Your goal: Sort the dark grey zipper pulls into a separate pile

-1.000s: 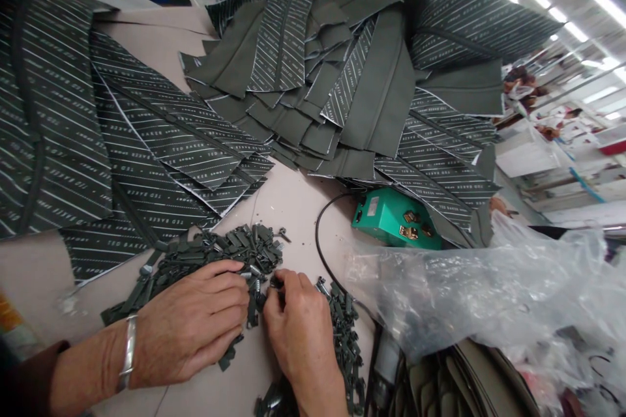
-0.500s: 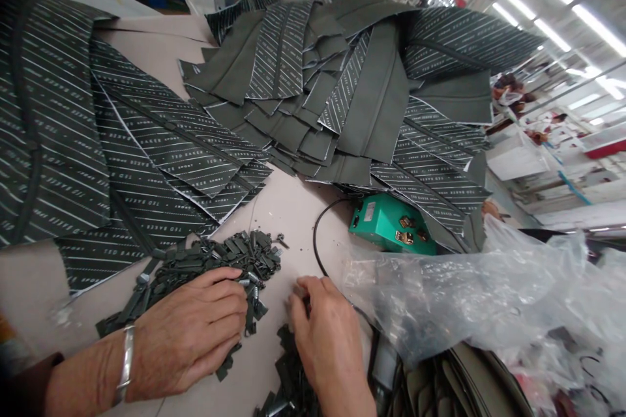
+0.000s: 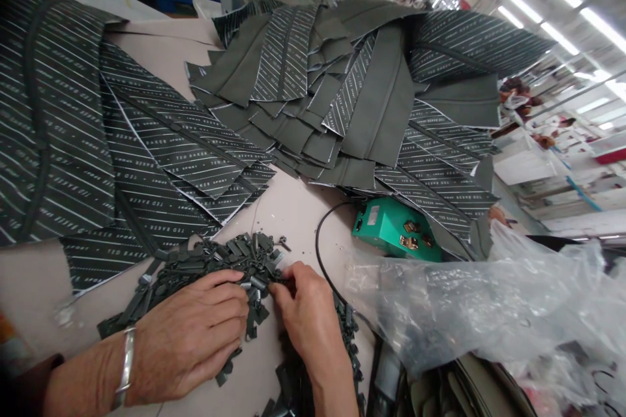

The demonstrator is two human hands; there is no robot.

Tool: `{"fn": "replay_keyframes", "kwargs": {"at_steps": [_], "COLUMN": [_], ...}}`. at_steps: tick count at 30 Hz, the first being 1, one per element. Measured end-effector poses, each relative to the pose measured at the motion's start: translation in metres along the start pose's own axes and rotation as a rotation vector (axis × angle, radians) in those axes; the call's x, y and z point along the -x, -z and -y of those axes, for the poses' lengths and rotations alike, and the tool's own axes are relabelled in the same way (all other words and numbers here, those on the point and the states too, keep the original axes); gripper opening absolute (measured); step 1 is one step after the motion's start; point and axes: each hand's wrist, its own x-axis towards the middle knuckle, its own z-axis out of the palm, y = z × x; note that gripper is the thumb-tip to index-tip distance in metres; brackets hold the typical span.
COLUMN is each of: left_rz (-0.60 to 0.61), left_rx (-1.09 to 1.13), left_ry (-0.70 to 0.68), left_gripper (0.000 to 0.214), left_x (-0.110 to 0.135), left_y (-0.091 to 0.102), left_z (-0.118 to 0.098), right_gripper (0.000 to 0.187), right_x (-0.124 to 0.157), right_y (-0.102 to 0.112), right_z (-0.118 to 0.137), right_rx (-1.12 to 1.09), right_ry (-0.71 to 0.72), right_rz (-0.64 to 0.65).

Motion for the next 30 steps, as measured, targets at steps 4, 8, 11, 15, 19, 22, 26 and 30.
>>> {"fn": "replay_keyframes", "kwargs": {"at_steps": [4,8,11,15,19,22,26,30], "left_rz": [0.006,-0.001,-0.020,-0.034,-0.040,-0.045,-0.037,-0.030], "left_rx": [-0.018,0.005,0.031,0.050,0.052,0.047,0.029,0.014], "left_ry": [-0.003,0.009,0.021,0.011,0.011,0.014,0.007,0.015], "left_gripper": [0.005,0.006,0.008,0.007,0.009,0.008,0.008,0.008], "left_x": [-0.001,-0.001,-0.001,-0.002,-0.002,-0.002,-0.002,-0.003], "left_y": [0.001,0.001,0.000,0.000,0.000,0.000,0.000,0.001], "left_z": [0.000,-0.001,-0.001,-0.002,-0.001,-0.001,-0.001,-0.001], "right_gripper": [0.015,0.022,0.026,0.038,0.047,0.047,0.031,0.022], "right_x": [0.003,0.004,0.003,0.002,0.004,0.011,0.026,0.027], "right_y": [0.002,0.001,0.002,0.003,0.007,0.018,0.041,0.042], "right_z": [-0.010,-0.020,-0.024,-0.024,-0.024,-0.026,-0.028,-0.021], "right_rx": [-0.194,-0.457,-0.582,-0.714,-0.820,-0.789,-0.342,0.073], "right_ry": [-0.061,-0.157,-0.201,-0.244,-0.266,-0.280,-0.320,-0.225], "right_rz": [-0.002,0.017,0.024,0.066,0.092,0.101,0.223,0.037]}}
